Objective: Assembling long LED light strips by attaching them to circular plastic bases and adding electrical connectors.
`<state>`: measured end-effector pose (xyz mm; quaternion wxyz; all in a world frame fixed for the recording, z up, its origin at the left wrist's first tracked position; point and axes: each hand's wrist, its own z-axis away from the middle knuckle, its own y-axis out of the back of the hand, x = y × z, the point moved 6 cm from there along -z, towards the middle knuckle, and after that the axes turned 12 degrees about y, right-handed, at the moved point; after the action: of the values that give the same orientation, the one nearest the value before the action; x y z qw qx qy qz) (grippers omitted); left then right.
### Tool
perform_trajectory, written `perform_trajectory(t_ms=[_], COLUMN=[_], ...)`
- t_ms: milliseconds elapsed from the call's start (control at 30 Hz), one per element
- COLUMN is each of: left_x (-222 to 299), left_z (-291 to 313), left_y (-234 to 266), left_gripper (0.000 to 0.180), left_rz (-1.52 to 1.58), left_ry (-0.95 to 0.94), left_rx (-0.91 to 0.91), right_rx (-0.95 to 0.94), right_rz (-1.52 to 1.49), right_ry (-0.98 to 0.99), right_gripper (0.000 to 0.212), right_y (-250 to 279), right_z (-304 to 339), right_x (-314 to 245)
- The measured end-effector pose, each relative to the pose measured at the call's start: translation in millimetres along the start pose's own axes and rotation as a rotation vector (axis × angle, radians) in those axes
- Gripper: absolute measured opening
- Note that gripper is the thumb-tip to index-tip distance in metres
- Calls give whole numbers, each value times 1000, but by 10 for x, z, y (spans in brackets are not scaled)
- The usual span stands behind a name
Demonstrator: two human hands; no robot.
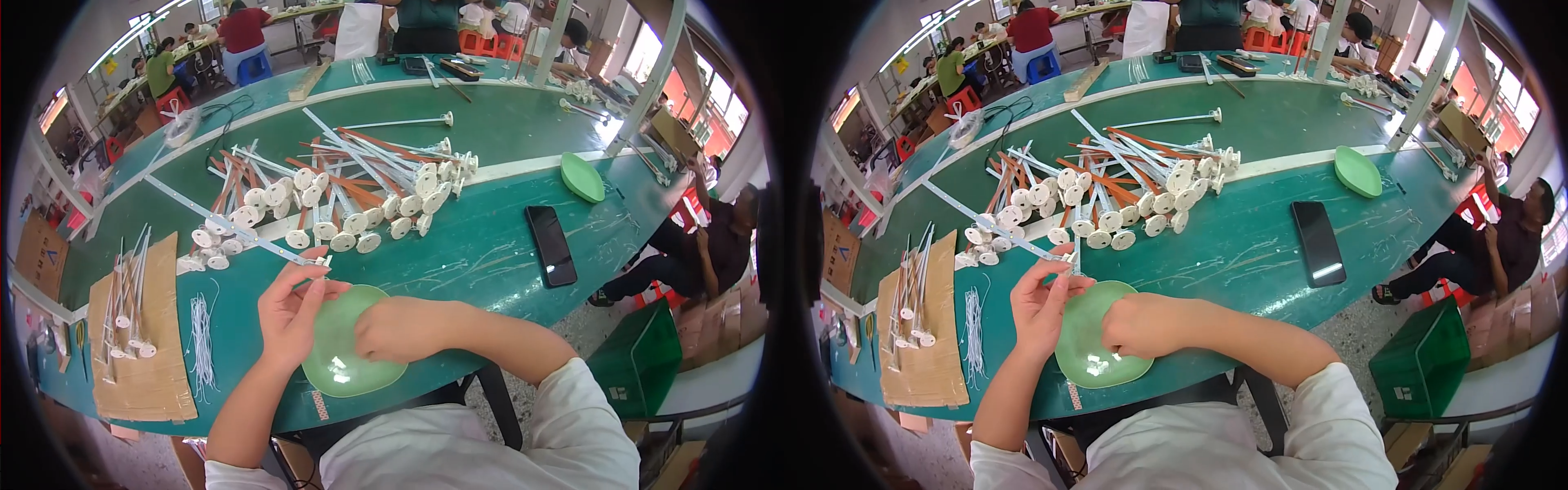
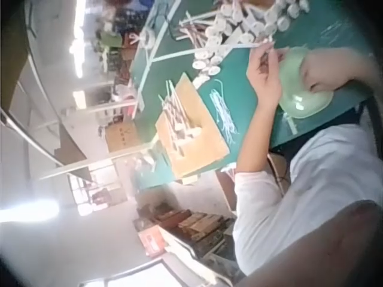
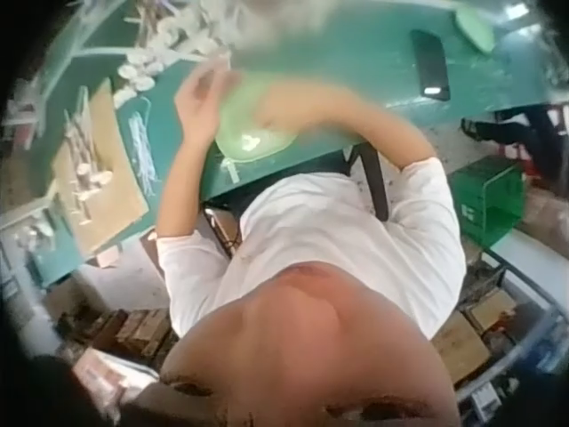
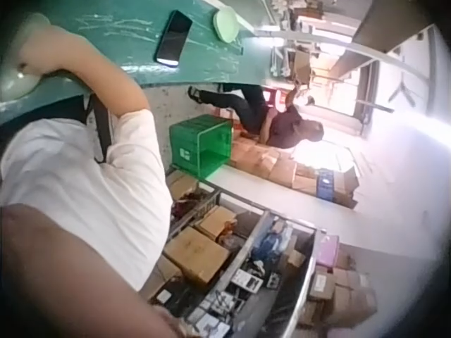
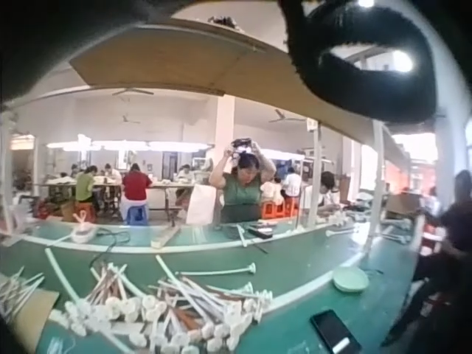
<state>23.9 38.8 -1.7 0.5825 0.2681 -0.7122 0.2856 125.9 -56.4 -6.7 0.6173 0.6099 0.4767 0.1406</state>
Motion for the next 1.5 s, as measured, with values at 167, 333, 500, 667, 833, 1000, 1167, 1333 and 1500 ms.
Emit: perform_trajectory(t_ms=[167,333,500,667,833,1000,1167,1333,1500], left_x=[59,63,46,51,20,49,-11,45,102], left_z=[13,29,125,90,57,76,97,142,134], left_y=[-20,-12,-118,-70,-75,-72,-98,-170,-171], left_gripper=[19,20,20,15,10,10,13,16,17], left_rz=[-31,-36,-9,-105,23,-1,-17,-60,-61], left_ry=[-7,-48,-42,-56,-9,-10,-10,-26,-66], left_rx=[1,-8,-2,40,26,22,36,-23,-18], right_rx=[-28,488,932,976,1046,916,973,954,928], right_rz=[-111,-419,-838,-891,-709,-245,235,646,505], right_ry=[-25,-235,-318,-392,-355,-267,-138,168,137], right_gripper=[9,6,7,10,10,8,14,25,24], right_y=[55,484,344,304,321,494,585,526,560], right_z=[11,97,149,129,159,141,170,97,72], right_x=[26,69,298,297,282,109,-44,-232,-210])
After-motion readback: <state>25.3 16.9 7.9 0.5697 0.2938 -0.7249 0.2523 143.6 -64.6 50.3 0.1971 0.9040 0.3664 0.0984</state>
